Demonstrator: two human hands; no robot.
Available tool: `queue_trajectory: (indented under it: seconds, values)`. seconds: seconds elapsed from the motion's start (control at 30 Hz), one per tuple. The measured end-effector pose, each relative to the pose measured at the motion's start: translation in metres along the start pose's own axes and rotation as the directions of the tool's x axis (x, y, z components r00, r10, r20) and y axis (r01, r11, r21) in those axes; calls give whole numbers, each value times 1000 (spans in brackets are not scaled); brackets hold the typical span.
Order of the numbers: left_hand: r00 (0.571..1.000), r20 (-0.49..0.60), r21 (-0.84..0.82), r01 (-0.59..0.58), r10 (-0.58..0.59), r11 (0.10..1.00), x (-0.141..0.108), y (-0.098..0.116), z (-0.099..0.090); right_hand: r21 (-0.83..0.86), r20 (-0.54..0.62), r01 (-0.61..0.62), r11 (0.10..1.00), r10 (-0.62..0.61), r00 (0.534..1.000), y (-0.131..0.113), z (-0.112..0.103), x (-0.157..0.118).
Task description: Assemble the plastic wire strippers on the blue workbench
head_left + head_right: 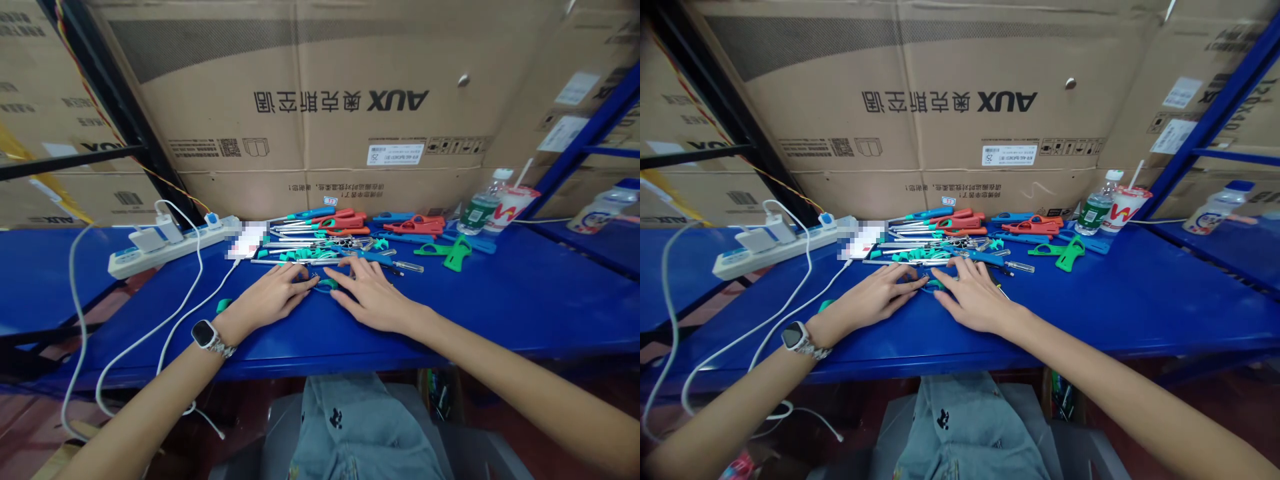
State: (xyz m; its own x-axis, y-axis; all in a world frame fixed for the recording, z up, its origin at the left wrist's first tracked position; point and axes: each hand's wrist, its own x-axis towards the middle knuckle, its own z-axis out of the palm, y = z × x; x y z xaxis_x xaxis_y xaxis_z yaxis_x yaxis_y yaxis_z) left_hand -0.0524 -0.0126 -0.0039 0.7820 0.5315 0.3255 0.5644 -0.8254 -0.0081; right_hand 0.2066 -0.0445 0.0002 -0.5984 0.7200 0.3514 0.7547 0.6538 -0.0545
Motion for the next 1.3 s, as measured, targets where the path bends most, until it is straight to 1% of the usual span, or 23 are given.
queue_trajectory:
  seconds: [0.1,0.17,0.23,0.33,0.43,0.57,0.67,0.77,0.83,0.9,0.97,1.03,1.1,1.2,1.3]
  values:
    - [1000,-10,-20,-3,3,1000,1,-2,1,83,-61,-19,996,25,998,16,-7,10]
    - [1000,-9,-21,-7,7,1000,2,-4,2,104,-109,-70,992,81,991,33,-11,19]
    - [1000,-8,-15,-4,4,1000,2,-6,3,98,-120,-120,988,132,984,51,-12,26]
    - [1000,0,-18,10,-10,1000,2,-5,-1,94,-66,-158,983,165,984,73,-11,34]
    - [999,-39,-61,19,-21,998,6,-3,-8,101,6,-164,981,164,986,85,-8,36]
    - [990,-125,-119,49,-64,992,24,-9,-17,157,43,-128,979,123,991,92,-3,40]
    - [979,-181,-143,64,-89,988,42,-15,-17,227,23,-128,965,126,992,95,-2,42]
    - [959,-245,-212,88,-140,973,51,-17,-13,346,-36,-122,930,144,989,95,-5,43]
    - [943,-291,-254,85,-160,963,49,-16,-11,429,-91,-67,901,116,989,90,-10,42]
    - [929,-329,-283,75,-170,956,43,-15,-10,467,-125,7,884,59,990,81,-15,40]
    - [914,-353,-318,83,-199,945,35,-14,-12,467,-91,57,882,-16,996,68,-19,38]
    - [900,-359,-360,110,-247,926,29,-15,-15,465,6,84,882,-98,995,54,-19,36]
    - [891,-355,-392,132,-282,911,26,-16,-17,458,85,92,884,-146,986,43,-18,35]
    - [899,-332,-413,135,-287,901,27,-18,-16,434,131,82,897,-153,979,36,-13,36]
    - [913,-296,-426,137,-281,895,28,-19,-14,411,148,72,909,-144,978,37,-9,40]
